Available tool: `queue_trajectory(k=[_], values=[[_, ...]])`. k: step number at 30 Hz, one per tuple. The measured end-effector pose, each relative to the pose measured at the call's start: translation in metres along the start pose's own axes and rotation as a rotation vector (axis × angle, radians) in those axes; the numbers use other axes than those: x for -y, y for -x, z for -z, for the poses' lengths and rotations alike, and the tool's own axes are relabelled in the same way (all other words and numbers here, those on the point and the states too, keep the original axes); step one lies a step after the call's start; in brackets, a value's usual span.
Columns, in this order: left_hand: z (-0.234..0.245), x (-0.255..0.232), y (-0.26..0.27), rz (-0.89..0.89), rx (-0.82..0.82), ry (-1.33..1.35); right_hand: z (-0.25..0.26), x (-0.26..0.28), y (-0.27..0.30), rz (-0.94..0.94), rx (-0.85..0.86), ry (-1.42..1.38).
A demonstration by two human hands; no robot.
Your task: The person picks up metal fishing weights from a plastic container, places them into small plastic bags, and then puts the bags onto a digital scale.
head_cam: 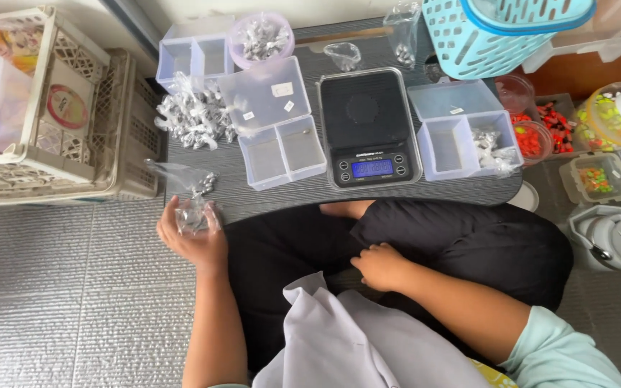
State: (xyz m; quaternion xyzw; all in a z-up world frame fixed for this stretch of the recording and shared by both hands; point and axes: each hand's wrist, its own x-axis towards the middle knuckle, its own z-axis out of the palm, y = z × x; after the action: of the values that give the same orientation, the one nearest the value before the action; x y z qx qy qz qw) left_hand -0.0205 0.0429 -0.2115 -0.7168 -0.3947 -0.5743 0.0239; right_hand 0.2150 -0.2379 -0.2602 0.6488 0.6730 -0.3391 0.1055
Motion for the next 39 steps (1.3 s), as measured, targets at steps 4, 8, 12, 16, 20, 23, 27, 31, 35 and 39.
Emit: queue_trajectory(k=[4, 8, 12, 16, 20, 23, 27, 31, 35, 39], values=[[0.022, -0.029, -0.033, -0.009, 0.217, -0.016, 0.001, 0.006, 0.001, -0.018, 0.064, 0.041], [0.045, -0.045, -0.061, 0.015, 0.508, 0.124, 0.014, 0.016, 0.008, -0.009, 0.046, 0.034], [0.056, -0.032, -0.078, 0.005, 0.796, 0.179, 0.01, 0.014, 0.009, 0.001, 0.027, 0.055], [0.06, -0.046, -0.085, 0.167, 0.873, 0.164, 0.017, 0.017, 0.016, 0.004, 0.039, 0.038], [0.068, -0.074, -0.106, 0.232, 1.09, 0.098, -0.016, 0.005, 0.001, -0.021, -0.056, 0.066], [0.068, -0.068, -0.103, 0.126, 1.056, 0.256, -0.022, -0.004, -0.004, -0.02, -0.037, 0.079], [0.055, -0.075, -0.106, 0.116, 1.047, 0.652, -0.027, -0.015, -0.011, -0.013, -0.052, 0.075], [0.026, -0.113, -0.126, 0.082, 1.222, 0.9, -0.016, -0.023, -0.014, -0.003, -0.035, 0.039], [-0.014, -0.155, -0.143, -0.162, 1.223, 0.847, -0.009, -0.03, -0.017, -0.02, 0.008, -0.008], [-0.072, -0.213, -0.151, -0.131, 1.355, 0.66, -0.021, -0.033, -0.022, -0.015, -0.027, 0.01]])
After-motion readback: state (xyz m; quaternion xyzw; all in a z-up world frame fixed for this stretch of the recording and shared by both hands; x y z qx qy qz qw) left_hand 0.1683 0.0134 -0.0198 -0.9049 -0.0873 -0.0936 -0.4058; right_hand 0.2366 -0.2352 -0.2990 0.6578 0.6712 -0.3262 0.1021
